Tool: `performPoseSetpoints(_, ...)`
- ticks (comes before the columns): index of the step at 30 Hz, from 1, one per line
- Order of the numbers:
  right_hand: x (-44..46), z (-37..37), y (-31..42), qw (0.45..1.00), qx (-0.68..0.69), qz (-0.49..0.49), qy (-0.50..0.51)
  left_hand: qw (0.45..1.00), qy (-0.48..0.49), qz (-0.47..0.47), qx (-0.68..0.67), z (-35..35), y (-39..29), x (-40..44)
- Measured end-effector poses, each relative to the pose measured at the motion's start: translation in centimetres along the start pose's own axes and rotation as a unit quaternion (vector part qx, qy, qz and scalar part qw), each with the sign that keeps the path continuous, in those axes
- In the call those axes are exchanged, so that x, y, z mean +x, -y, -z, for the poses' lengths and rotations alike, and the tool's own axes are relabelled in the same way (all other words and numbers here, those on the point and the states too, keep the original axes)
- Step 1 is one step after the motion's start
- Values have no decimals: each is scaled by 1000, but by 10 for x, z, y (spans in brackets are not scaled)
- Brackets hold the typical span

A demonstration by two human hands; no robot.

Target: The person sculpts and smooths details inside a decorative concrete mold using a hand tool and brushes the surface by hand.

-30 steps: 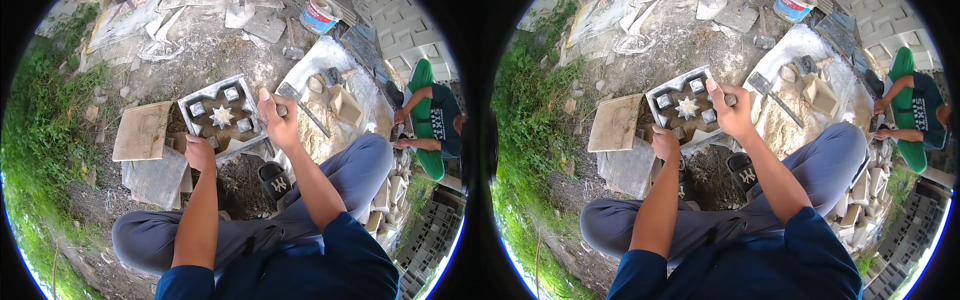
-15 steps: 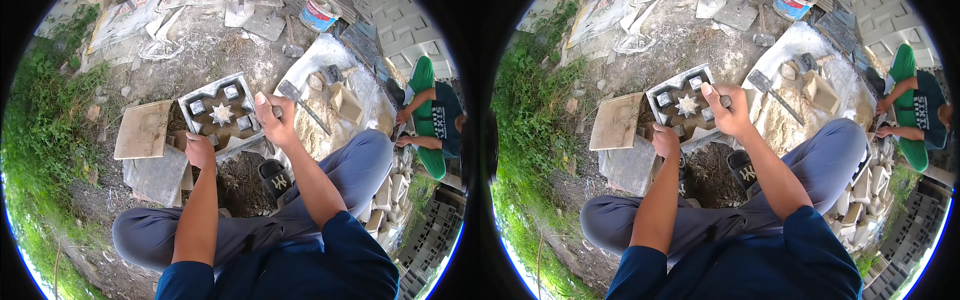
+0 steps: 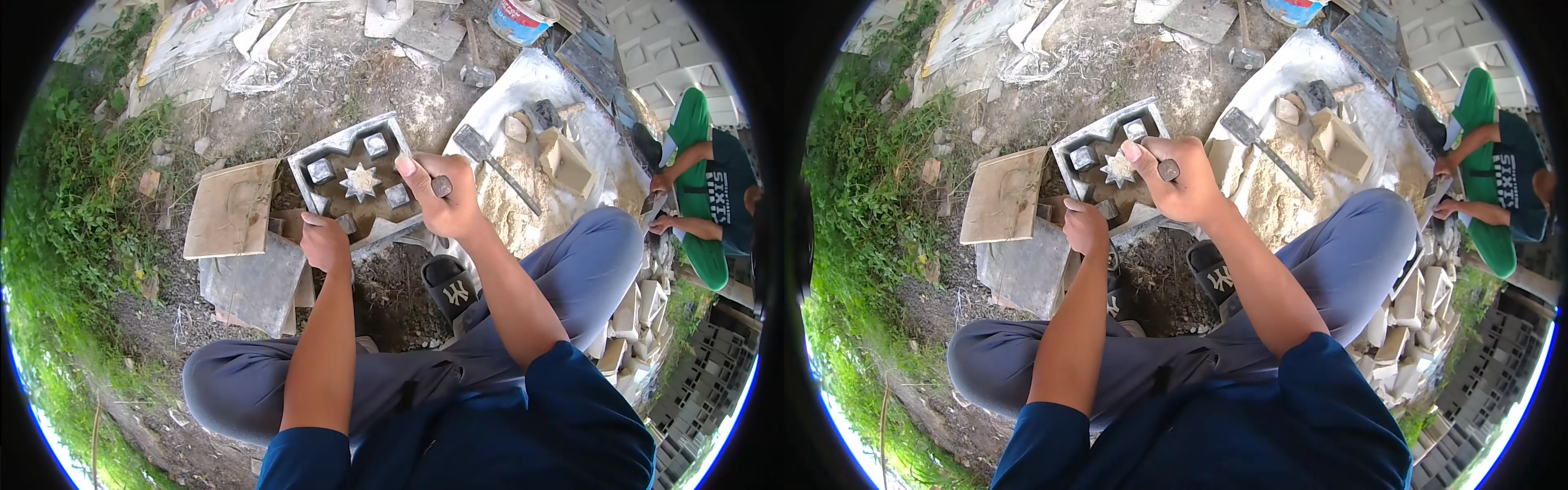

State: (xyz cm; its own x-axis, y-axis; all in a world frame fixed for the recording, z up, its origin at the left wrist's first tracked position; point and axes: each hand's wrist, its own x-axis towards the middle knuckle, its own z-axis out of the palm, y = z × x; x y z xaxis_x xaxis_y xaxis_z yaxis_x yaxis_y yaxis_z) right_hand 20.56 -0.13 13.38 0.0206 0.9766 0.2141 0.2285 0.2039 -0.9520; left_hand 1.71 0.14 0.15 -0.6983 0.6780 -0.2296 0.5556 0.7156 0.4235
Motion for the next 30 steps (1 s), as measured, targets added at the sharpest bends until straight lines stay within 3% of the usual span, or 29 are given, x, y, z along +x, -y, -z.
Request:
performPoseSetpoints(6, -6, 7, -3, 1000, -11, -7, -5, 1000, -11, -6, 4, -1, 2, 1)
performPoseSetpoints(7, -8, 8, -8, 998, 12, 54, -29, 1000, -7, -7, 10, -2, 2, 2)
performPoseSetpoints(8, -13, 2, -23, 998, 13, 49, -28, 1000, -2, -10, 14, -1, 2, 0)
performPoseSetpoints(11, -4, 5, -28, 988, 104, -89, -75, 1000, -8, -11, -2, -1, -1, 1)
performPoseSetpoints(12, -6, 9, -21, 988, 104, -88, -73, 1000, -14, -8, 3, -2, 1, 2)
performPoseSetpoints(14, -13, 11, -18, 993, 100, 10, -61, 1000, -16, -14, 5, -6, 8, 4)
performPoseSetpoints(18, -9, 2, -32, 975, 156, -116, -106, 1000, -4, -16, -14, 3, -5, -1)
performPoseSetpoints(22, -16, 5, -28, 984, 147, -57, -77, 999, 30, 12, -6, 7, 0, 0)
performPoseSetpoints(26, -8, -3, -18, 991, 79, -76, -77, 999, 29, 15, -10, 2, -1, 3)
performPoseSetpoints(27, -11, -1, -11, 992, 93, -48, -71, 1000, -20, -16, -8, 0, 0, 1)
performPoseSetpoints(30, -12, -4, -26, 987, 107, -73, -95, 1000, 9, 0, 10, 1, 0, 0)
